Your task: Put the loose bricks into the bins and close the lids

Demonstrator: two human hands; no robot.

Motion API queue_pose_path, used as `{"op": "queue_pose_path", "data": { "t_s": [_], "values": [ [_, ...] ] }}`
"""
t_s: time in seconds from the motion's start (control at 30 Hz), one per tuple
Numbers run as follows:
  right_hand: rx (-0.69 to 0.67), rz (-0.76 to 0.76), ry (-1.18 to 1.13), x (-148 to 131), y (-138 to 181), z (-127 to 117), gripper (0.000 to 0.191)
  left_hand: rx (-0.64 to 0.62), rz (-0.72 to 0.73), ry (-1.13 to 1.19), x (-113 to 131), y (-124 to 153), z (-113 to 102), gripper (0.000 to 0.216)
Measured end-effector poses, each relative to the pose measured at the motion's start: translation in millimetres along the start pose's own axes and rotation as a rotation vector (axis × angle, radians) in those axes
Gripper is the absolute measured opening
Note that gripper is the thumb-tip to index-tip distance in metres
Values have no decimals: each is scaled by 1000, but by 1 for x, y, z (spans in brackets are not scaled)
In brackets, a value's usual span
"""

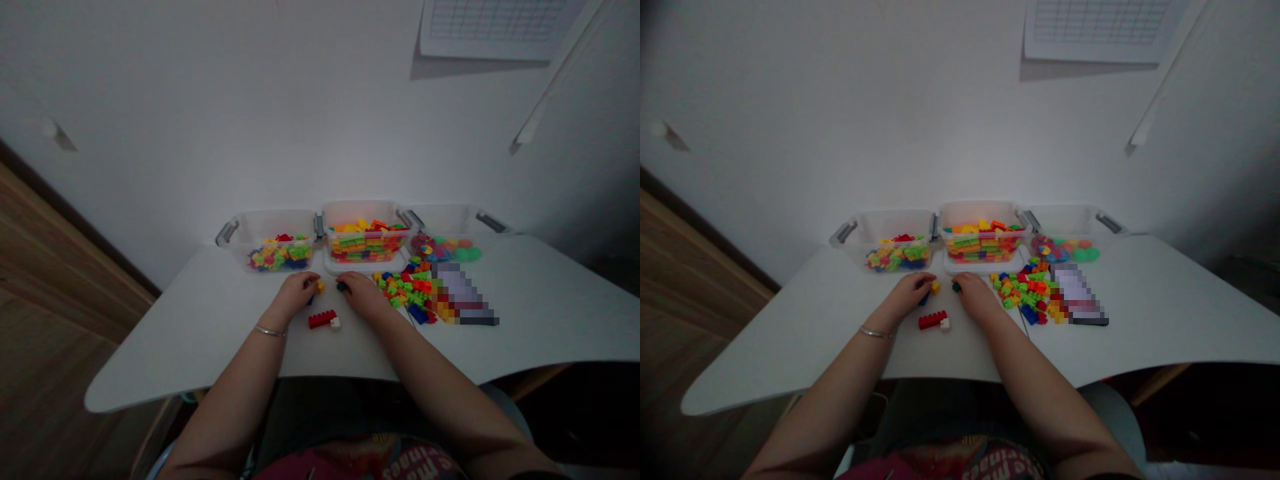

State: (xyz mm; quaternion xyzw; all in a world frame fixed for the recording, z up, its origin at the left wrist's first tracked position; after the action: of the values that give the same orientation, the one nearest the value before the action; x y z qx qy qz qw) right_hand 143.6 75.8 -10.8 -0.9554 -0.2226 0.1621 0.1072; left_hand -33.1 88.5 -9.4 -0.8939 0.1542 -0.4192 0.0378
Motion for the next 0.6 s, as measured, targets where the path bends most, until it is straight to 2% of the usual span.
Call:
{"op": "queue_pose_path", "data": {
  "t_s": [0.07,0.13,0.2,0.3,0.4,0.5,0.6],
  "values": [
    [-3,11,-5,0,0,-2,33,2,5,-3,-1,0,0,30],
    [61,38,-35,2,-1,-12,27,1,11,-6,-2,0,0,30],
    [228,77,-80,6,-3,-35,26,0,16,-13,-2,0,-1,30],
    [588,140,-106,20,-3,-81,26,-6,10,-35,-2,1,-2,30],
    [815,238,-41,41,-4,-116,28,-8,3,-49,-3,2,-3,29],
    [857,398,15,64,-10,-126,32,-9,7,-57,-3,2,-4,30],
    [735,471,91,77,-18,-117,33,-7,12,-72,-3,3,-5,30]
  ]
}}
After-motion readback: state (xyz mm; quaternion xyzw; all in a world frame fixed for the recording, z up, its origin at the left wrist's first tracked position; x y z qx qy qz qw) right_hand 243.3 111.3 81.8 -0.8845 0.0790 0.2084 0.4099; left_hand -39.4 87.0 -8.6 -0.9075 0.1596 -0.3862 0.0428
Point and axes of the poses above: each hand's wrist, its own y-axis away from the middle knuckle, its own z-axis out of the palm, x = y × z, the point moved 5 cm from there along -y, towards the middle knuckle, and after that the axes turned 12 degrees about y, right-handed, at the moved point
